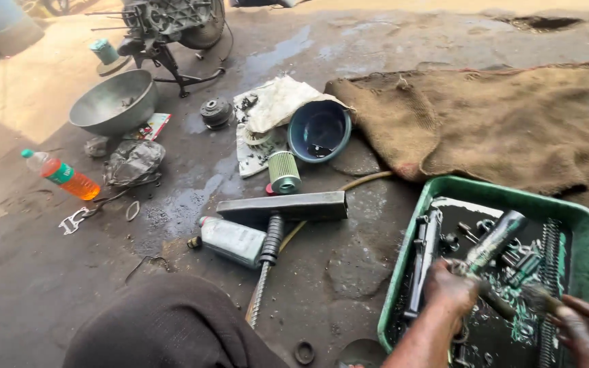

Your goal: Cleaning and repairing internal components of a motorcycle front fork assembly using brushes and tools.

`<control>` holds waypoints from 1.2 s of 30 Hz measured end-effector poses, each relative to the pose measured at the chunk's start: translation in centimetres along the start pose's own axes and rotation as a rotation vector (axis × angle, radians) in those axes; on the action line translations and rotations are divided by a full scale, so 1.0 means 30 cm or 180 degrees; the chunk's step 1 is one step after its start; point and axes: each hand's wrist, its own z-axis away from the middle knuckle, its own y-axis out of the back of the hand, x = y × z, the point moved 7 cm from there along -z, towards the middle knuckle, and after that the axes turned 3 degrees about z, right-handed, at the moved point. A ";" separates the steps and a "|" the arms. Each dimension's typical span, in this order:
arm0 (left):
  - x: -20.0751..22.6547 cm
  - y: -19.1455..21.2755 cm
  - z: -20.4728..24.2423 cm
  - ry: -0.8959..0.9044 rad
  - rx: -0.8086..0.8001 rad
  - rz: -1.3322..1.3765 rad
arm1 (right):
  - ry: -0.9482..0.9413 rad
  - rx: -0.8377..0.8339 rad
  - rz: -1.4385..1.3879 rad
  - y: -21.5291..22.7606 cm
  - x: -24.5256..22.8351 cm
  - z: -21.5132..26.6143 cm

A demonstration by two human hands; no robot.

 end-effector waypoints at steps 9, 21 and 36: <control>0.042 -0.101 -0.009 0.0000 -0.0682 0.1410 | 0.2367 0.1497 0.2966 -0.742 -0.239 1.188; -0.018 -0.076 0.066 0.0694 -0.0743 0.0136 | 0.1824 0.1130 0.0163 -0.635 -0.280 1.239; 0.038 -0.081 0.064 0.0911 -0.0487 0.1576 | 0.1508 0.1387 0.2134 -0.755 -0.232 1.169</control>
